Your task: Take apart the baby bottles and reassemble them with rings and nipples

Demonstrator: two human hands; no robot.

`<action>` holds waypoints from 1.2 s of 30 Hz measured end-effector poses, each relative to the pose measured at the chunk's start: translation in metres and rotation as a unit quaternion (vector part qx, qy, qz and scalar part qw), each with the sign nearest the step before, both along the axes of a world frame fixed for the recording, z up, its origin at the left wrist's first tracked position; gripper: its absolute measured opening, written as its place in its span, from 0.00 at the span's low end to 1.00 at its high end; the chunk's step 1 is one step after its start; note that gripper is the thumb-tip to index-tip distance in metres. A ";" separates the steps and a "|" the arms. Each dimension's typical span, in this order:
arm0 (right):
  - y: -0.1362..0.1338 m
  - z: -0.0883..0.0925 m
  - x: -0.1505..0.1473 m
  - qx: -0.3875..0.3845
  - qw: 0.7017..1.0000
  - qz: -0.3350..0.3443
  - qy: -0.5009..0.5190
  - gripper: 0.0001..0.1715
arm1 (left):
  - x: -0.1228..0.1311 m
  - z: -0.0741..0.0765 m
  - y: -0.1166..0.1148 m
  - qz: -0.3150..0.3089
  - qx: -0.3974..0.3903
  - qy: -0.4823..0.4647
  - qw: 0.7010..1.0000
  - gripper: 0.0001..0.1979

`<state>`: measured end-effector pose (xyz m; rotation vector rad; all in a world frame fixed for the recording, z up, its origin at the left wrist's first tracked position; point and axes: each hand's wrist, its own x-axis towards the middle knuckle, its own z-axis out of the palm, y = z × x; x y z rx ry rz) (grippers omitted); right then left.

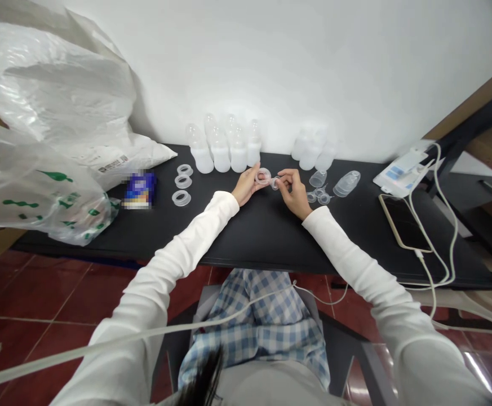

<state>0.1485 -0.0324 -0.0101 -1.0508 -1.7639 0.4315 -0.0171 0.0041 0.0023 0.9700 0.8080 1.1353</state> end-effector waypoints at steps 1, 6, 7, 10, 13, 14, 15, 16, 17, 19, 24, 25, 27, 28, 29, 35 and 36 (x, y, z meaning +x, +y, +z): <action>-0.001 0.000 -0.001 -0.005 1.000 0.005 -0.001 0.23 | 0.001 0.000 -0.003 -0.006 -0.002 0.010 1.000 0.24; -0.004 0.003 -0.004 -0.011 1.000 -0.023 -0.007 0.19 | 0.006 -0.002 -0.016 0.015 0.055 0.065 0.996 0.22; -0.004 0.004 -0.004 -0.011 0.999 -0.032 -0.008 0.18 | 0.006 -0.002 -0.018 0.016 0.062 0.067 0.996 0.21; -0.004 0.004 -0.003 -0.010 0.999 -0.052 -0.007 0.17 | 0.004 -0.003 -0.020 -0.009 0.060 0.057 0.997 0.19; -0.002 0.004 -0.002 -0.003 0.998 -0.065 -0.007 0.17 | 0.002 -0.005 -0.020 -0.020 0.089 0.043 0.995 0.14; -0.002 0.003 -0.001 -0.002 0.997 -0.070 -0.007 0.17 | 0.002 -0.007 -0.019 -0.016 0.110 0.044 0.993 0.13; -0.001 0.003 -0.001 -0.003 0.997 -0.074 -0.006 0.17 | 0.002 -0.008 -0.019 -0.008 0.130 0.048 0.990 0.13; 0.000 0.002 -0.001 -0.006 0.997 -0.075 -0.003 0.18 | 0.002 -0.010 -0.018 0.001 0.144 0.054 0.988 0.14; 0.000 0.001 -0.001 -0.010 0.997 -0.074 0.003 0.18 | 0.002 -0.011 -0.017 0.008 0.150 0.061 0.987 0.15; 0.001 0.000 -0.002 -0.021 0.997 -0.066 0.016 0.21 | 0.002 -0.013 -0.016 0.013 0.146 0.071 0.987 0.16; -0.001 0.002 -0.003 -0.039 0.999 -0.034 0.005 0.22 | 0.001 -0.012 -0.018 0.004 0.157 0.082 0.984 0.14; -0.001 0.003 -0.003 -0.047 0.999 -0.025 0.001 0.22 | 0.001 -0.011 -0.018 0.007 0.162 0.087 0.983 0.14; -0.003 0.005 -0.004 -0.063 0.998 -0.008 0.003 0.23 | 0.001 -0.010 -0.020 0.013 0.168 0.102 0.980 0.12; -0.004 0.006 -0.005 -0.067 0.998 -0.002 0.011 0.24 | 0.001 -0.010 -0.020 0.015 0.170 0.109 0.979 0.11; -0.004 0.006 -0.006 -0.068 0.997 0.003 0.022 0.24 | 0.001 -0.010 -0.020 0.017 0.173 0.116 0.978 0.10; -0.002 0.001 -0.011 -0.060 0.997 0.015 0.050 0.21 | 0.002 -0.016 -0.015 0.051 0.193 0.154 0.968 0.05; -0.001 0.000 -0.012 -0.060 0.997 0.015 0.049 0.21 | 0.002 -0.017 -0.015 0.058 0.199 0.161 0.965 0.05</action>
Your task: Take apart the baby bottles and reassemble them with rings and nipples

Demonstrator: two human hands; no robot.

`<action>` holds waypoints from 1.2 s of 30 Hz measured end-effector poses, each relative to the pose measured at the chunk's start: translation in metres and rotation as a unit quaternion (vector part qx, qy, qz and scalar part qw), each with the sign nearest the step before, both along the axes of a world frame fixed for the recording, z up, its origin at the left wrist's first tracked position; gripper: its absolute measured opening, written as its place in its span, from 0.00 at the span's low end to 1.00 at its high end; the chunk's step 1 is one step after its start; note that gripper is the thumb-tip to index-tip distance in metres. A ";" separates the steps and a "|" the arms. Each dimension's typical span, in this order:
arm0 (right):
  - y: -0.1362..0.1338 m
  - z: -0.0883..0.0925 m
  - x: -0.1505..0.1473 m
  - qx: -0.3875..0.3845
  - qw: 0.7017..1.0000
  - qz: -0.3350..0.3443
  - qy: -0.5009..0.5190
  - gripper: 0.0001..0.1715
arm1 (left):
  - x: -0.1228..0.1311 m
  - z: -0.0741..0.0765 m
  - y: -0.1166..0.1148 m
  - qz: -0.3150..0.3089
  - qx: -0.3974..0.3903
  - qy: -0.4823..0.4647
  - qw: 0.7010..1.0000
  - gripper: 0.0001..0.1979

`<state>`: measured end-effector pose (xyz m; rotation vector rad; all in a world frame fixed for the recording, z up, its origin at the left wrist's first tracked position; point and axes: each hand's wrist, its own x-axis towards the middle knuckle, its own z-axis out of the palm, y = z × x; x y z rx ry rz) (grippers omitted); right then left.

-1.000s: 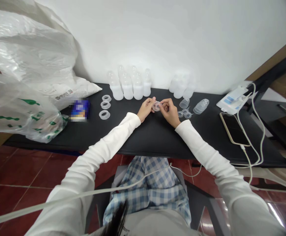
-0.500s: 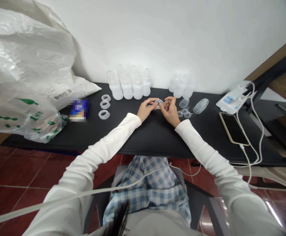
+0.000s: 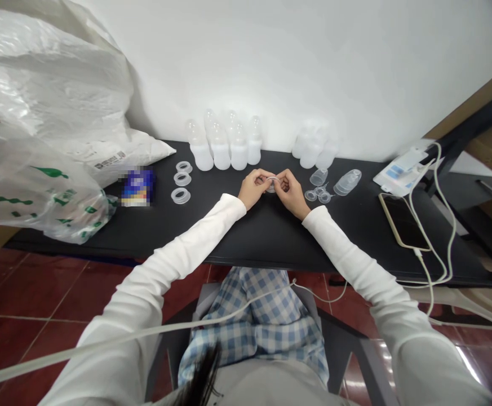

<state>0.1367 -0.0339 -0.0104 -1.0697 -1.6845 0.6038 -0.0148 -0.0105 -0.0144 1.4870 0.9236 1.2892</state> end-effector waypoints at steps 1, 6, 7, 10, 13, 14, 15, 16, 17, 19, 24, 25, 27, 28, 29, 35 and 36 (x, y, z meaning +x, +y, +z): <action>0.000 -0.001 0.000 0.002 1.000 -0.001 0.000 0.20 | 0.000 -0.001 0.000 0.008 0.012 0.008 1.000 0.04; 0.003 -0.002 0.002 0.025 0.999 -0.022 -0.018 0.18 | 0.001 -0.001 0.001 0.020 0.068 0.039 0.997 0.05; 0.003 -0.002 0.003 0.029 0.999 -0.025 -0.027 0.17 | 0.001 -0.002 0.002 0.010 0.059 0.035 0.998 0.05; 0.005 -0.003 0.005 0.036 0.998 -0.027 -0.042 0.16 | 0.003 -0.005 0.003 -0.009 0.016 0.013 1.000 0.06; 0.005 -0.004 0.007 0.034 0.998 -0.035 -0.027 0.18 | 0.005 -0.006 0.003 -0.006 -0.046 -0.013 0.999 0.10; 0.005 -0.004 0.008 0.030 0.999 -0.038 -0.020 0.18 | 0.006 -0.006 0.003 -0.008 -0.067 -0.019 0.998 0.12; 0.005 -0.005 0.008 0.025 0.999 -0.039 -0.014 0.19 | 0.006 -0.006 0.002 -0.013 -0.082 -0.023 0.996 0.13; 0.005 -0.005 0.008 0.022 0.999 -0.038 -0.011 0.20 | 0.005 -0.005 0.001 -0.020 -0.087 -0.023 0.996 0.13; 0.004 -0.005 0.008 0.020 0.999 -0.036 -0.009 0.20 | 0.005 -0.003 0.000 -0.026 -0.082 -0.020 0.996 0.14; 0.004 -0.005 0.007 0.019 0.999 -0.028 -0.006 0.21 | 0.004 0.000 -0.002 -0.030 -0.055 -0.007 0.998 0.14; 0.004 -0.007 0.002 0.006 1.000 0.002 0.005 0.21 | 0.002 0.006 -0.006 0.009 -0.005 0.047 0.999 0.13; 0.004 -0.007 0.002 0.005 1.000 0.004 0.004 0.21 | 0.002 0.006 -0.006 0.016 0.001 0.056 0.998 0.13; 0.004 -0.007 0.002 0.007 1.000 0.005 0.000 0.20 | 0.002 0.007 -0.007 0.020 0.007 0.067 0.998 0.13; 0.004 -0.007 0.002 0.008 1.000 0.005 -0.001 0.20 | 0.002 0.007 -0.007 0.017 0.007 0.067 0.998 0.12; 0.004 -0.007 0.002 0.009 1.000 0.005 -0.003 0.20 | 0.002 0.007 -0.007 0.012 0.007 0.066 0.998 0.12; 0.005 -0.007 0.003 0.023 0.999 -0.014 -0.028 0.19 | 0.001 0.005 -0.005 0.005 0.023 0.063 0.998 0.12; 0.005 -0.007 0.003 0.025 0.999 -0.017 -0.034 0.19 | 0.001 0.004 -0.005 0.005 0.028 0.066 0.997 0.12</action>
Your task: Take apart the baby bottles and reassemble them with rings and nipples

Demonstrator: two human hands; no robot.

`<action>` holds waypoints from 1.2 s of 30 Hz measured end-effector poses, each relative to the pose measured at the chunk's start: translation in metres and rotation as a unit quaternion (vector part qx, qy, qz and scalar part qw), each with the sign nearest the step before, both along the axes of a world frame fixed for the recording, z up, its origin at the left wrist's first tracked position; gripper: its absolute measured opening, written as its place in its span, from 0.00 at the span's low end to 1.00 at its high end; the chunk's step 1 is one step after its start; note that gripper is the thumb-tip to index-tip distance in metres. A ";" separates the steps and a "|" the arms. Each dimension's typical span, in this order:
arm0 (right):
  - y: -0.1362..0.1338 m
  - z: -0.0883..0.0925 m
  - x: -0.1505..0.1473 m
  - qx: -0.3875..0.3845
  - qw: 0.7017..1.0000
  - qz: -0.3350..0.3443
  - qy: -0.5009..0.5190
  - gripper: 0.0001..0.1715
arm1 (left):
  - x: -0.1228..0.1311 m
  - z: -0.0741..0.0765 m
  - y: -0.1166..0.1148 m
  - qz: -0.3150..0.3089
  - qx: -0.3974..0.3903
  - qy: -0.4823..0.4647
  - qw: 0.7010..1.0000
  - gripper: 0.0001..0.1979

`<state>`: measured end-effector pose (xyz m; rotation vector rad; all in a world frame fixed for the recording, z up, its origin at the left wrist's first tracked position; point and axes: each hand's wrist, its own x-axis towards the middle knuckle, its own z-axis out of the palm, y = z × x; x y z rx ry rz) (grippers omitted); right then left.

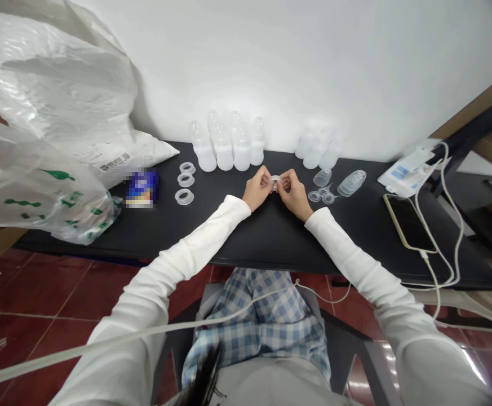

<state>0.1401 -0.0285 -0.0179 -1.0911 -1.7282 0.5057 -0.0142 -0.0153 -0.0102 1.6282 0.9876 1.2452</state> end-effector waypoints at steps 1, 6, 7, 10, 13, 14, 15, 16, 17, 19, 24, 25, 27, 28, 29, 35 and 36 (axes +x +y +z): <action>0.000 0.000 0.000 0.002 1.000 -0.002 -0.006 0.18 | 0.000 0.000 0.000 0.001 0.005 0.004 1.000 0.12; 0.000 0.001 -0.002 0.005 1.000 -0.008 -0.028 0.16 | -0.001 -0.002 0.001 0.015 0.026 0.034 0.999 0.13; -0.001 0.003 -0.003 0.004 1.000 -0.009 -0.027 0.17 | 0.000 -0.002 0.002 0.019 0.029 0.039 0.999 0.14; -0.002 0.004 -0.004 -0.005 1.000 -0.016 -0.005 0.20 | 0.000 -0.004 0.004 0.024 0.030 0.040 0.998 0.13; 0.002 0.001 -0.002 -0.028 0.998 -0.015 0.049 0.24 | 0.000 -0.004 0.006 -0.007 -0.001 0.007 1.000 0.12; 0.003 -0.001 -0.001 -0.039 0.997 -0.009 0.070 0.26 | -0.001 -0.003 0.007 -0.020 -0.015 -0.008 1.000 0.11; 0.005 -0.003 0.000 -0.050 0.995 -0.003 0.089 0.28 | -0.001 -0.003 0.007 -0.029 -0.030 -0.023 0.999 0.12; 0.007 -0.005 0.001 -0.061 0.993 0.004 0.105 0.30 | -0.001 -0.003 0.008 -0.035 -0.043 -0.038 0.998 0.12; 0.009 -0.007 0.002 -0.069 0.991 0.010 0.115 0.31 | -0.001 -0.003 0.008 -0.038 -0.053 -0.052 0.997 0.13; 0.011 -0.009 0.003 -0.079 0.988 0.022 0.128 0.33 | -0.001 -0.004 0.009 -0.037 -0.064 -0.074 0.995 0.13; 0.012 -0.009 0.002 -0.081 0.986 0.053 0.137 0.34 | -0.002 -0.005 0.010 -0.018 -0.054 -0.080 0.995 0.12; 0.011 -0.008 0.001 -0.078 0.986 0.054 0.135 0.34 | -0.002 -0.004 0.009 -0.015 -0.050 -0.075 0.996 0.12; 0.010 -0.007 0.000 -0.071 0.988 0.051 0.126 0.31 | -0.002 -0.003 0.007 -0.008 -0.041 -0.059 0.997 0.11; 0.009 -0.007 0.000 -0.066 0.989 0.047 0.121 0.30 | -0.002 -0.002 0.006 -0.004 -0.035 -0.050 0.998 0.10; 0.008 -0.006 -0.001 -0.061 0.990 0.042 0.117 0.28 | -0.002 -0.001 0.005 0.002 -0.029 -0.039 0.999 0.10; 0.006 -0.006 -0.005 -0.038 0.994 -0.005 0.103 0.25 | 0.001 0.005 0.001 0.028 -0.021 -0.008 0.999 0.10; 0.006 -0.006 -0.006 -0.036 0.994 -0.014 0.098 0.25 | 0.002 0.006 0.000 0.026 -0.027 -0.011 0.999 0.10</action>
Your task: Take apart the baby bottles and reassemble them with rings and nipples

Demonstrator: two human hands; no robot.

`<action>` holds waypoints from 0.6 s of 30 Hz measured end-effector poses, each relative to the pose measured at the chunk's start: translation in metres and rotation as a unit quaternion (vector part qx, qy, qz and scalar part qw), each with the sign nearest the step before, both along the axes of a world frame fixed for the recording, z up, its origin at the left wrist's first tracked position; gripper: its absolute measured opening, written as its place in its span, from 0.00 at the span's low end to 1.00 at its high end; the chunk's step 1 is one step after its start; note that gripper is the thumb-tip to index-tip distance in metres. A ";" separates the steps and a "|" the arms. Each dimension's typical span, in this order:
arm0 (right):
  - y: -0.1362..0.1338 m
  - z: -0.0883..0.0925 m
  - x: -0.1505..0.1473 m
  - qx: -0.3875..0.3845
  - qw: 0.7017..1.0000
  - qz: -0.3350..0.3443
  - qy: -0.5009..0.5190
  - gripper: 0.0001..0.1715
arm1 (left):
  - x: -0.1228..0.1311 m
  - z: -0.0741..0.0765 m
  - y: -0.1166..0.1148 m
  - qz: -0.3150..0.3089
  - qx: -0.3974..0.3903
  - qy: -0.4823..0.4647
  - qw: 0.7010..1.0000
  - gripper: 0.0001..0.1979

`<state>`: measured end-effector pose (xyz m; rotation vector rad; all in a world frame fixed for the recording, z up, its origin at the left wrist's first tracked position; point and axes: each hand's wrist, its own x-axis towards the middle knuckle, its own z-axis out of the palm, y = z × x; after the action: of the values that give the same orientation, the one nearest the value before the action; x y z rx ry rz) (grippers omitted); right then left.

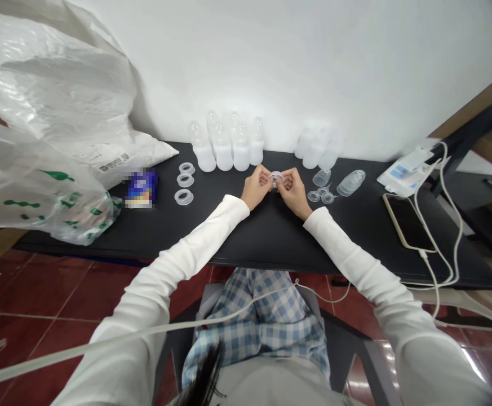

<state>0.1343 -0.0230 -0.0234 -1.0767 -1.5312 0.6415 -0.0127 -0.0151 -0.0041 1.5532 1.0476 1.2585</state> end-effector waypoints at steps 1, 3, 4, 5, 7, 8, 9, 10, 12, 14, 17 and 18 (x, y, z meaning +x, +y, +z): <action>0.000 0.000 0.000 0.001 1.000 -0.007 -0.004 0.25 | 0.000 0.001 -0.001 -0.002 -0.004 -0.002 1.000 0.09; 0.000 -0.001 0.000 0.001 1.000 -0.011 -0.009 0.24 | 0.001 0.002 -0.002 -0.004 -0.002 0.001 1.000 0.09; 0.000 -0.001 0.001 0.000 1.000 -0.009 -0.010 0.24 | 0.001 0.002 -0.002 -0.004 0.001 0.003 1.000 0.09; 0.001 -0.001 0.001 -0.005 1.000 -0.004 -0.010 0.25 | 0.001 0.002 -0.002 -0.004 0.002 0.003 1.000 0.10; 0.000 -0.001 0.002 -0.023 1.000 0.008 -0.009 0.25 | 0.001 0.001 -0.002 -0.010 -0.005 -0.004 1.000 0.10; 0.000 0.000 0.003 -0.032 0.999 0.014 -0.008 0.26 | 0.001 0.000 -0.001 -0.016 -0.013 -0.011 1.000 0.10; -0.001 0.001 0.003 -0.038 0.999 0.019 -0.009 0.27 | 0.001 -0.002 0.001 -0.022 -0.022 -0.018 0.999 0.10; -0.001 0.002 0.003 -0.042 0.999 0.022 -0.010 0.27 | 0.001 -0.002 0.002 -0.027 -0.030 -0.026 0.999 0.10; -0.003 0.004 0.002 -0.041 0.999 0.024 -0.012 0.28 | 0.001 -0.004 0.003 -0.035 -0.041 -0.036 0.998 0.11; -0.004 0.005 0.001 -0.042 0.999 0.027 -0.004 0.27 | 0.000 -0.003 0.004 -0.043 -0.042 -0.040 0.997 0.10; -0.003 0.005 0.000 -0.043 0.999 0.028 0.014 0.27 | 0.000 -0.003 0.002 -0.054 -0.034 -0.033 0.997 0.11; -0.003 0.005 0.000 -0.041 0.999 0.027 0.018 0.28 | -0.001 -0.002 0.002 -0.057 -0.033 -0.029 0.997 0.12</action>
<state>0.1347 -0.0259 -0.0184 -1.0837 -1.5187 0.7627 -0.0133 -0.0131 -0.0065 1.4952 0.9409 1.1733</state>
